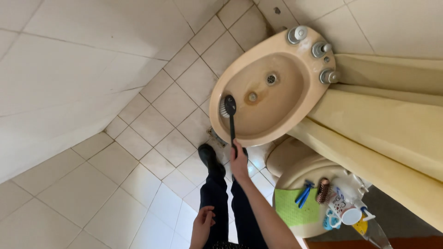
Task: Cleaning a bidet by scrubbing with a brush and rinsing with water
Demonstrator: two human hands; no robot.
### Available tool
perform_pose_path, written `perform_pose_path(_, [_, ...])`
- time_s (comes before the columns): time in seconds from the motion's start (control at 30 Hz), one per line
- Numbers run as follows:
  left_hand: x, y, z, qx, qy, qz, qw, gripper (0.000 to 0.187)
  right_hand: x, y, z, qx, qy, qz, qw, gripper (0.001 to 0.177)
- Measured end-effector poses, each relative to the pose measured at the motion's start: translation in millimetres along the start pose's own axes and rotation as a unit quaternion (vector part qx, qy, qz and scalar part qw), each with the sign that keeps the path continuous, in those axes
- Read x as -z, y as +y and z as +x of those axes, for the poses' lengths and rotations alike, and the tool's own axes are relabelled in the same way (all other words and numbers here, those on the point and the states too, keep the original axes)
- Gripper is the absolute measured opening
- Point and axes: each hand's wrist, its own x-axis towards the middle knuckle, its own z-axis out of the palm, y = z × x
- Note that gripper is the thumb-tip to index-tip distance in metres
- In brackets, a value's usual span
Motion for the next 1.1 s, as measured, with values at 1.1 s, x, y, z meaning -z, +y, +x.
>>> perform_pose_path(1.1, [10,22,23,-0.042,-0.022,-0.005,0.999,0.026,32,-37,33,-0.127,-0.079,-0.14,0.979,0.036])
